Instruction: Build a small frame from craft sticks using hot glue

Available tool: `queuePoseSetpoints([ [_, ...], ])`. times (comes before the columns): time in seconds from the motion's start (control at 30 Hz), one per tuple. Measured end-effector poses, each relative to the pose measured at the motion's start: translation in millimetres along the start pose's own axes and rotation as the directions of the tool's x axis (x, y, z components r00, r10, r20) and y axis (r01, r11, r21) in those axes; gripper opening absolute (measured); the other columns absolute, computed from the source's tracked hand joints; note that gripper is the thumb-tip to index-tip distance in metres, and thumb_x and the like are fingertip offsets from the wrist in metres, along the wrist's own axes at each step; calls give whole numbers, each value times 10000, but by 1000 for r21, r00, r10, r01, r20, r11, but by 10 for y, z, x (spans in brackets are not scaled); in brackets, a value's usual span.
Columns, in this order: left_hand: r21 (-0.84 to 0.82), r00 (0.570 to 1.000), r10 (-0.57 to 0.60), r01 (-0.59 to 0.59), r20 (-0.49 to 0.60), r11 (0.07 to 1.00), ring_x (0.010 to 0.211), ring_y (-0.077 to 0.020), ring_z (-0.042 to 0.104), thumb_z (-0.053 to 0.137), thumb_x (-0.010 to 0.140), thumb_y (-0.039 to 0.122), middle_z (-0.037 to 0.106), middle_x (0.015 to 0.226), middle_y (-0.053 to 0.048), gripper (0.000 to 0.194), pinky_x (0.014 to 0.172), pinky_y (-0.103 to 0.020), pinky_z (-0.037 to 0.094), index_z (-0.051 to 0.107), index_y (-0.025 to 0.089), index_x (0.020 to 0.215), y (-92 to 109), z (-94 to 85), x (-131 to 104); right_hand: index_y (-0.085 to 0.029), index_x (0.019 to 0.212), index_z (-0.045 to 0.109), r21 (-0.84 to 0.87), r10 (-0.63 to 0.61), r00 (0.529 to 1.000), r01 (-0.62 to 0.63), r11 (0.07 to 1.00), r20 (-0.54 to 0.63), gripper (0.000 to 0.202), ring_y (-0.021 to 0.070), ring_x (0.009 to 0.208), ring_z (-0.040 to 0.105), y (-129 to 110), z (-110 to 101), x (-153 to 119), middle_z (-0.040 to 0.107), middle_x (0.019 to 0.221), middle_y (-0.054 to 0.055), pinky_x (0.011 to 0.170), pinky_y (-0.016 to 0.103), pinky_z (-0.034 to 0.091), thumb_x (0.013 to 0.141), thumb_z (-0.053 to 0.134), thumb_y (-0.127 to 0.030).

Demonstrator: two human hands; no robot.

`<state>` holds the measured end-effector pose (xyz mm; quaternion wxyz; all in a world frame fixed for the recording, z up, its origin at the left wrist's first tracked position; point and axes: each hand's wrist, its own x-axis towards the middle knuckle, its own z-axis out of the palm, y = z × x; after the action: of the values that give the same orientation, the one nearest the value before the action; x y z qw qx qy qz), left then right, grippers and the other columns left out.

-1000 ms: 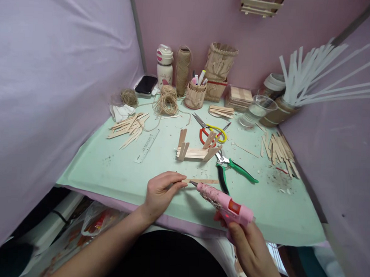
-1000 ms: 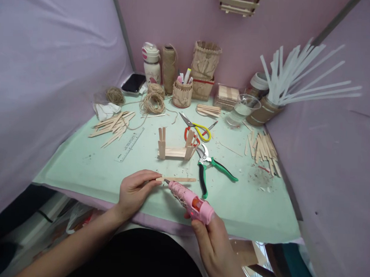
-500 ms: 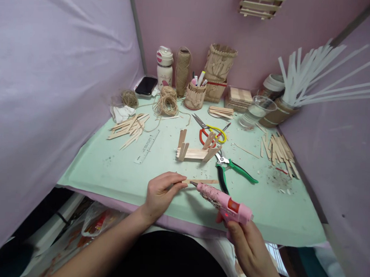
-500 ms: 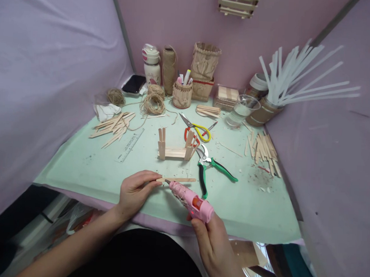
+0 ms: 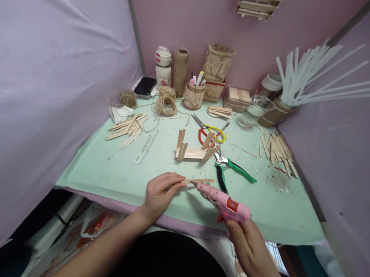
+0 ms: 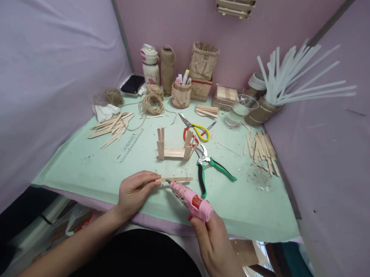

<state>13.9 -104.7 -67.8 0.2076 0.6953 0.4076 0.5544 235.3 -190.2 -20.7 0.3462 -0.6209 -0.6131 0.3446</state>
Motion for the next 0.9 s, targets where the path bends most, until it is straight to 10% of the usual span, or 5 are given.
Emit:
queuePoseSetpoints([
  [0.2, -8, 998, -60, 60, -18, 998, 722, -141, 715, 724, 823, 165, 765, 792, -35, 77, 684, -222, 579, 769, 195, 878, 4, -12, -4, -196, 1059, 708, -73, -28, 998, 23, 997, -57, 417, 176, 541, 584, 188, -136, -47, 684, 713, 45, 524, 269, 526, 952, 444, -501],
  [0.9, -3, 995, -100, 100, -30, 995, 697, -150, 710, 741, 810, 199, 766, 775, -31, 50, 667, -245, 580, 777, 206, 844, 20, -23, 0, -191, 791, 686, -104, 6, 992, -20, 994, -127, 489, 160, 452, 514, 171, -197, 44, 572, 544, 14, 415, 248, 450, 932, 416, -574],
])
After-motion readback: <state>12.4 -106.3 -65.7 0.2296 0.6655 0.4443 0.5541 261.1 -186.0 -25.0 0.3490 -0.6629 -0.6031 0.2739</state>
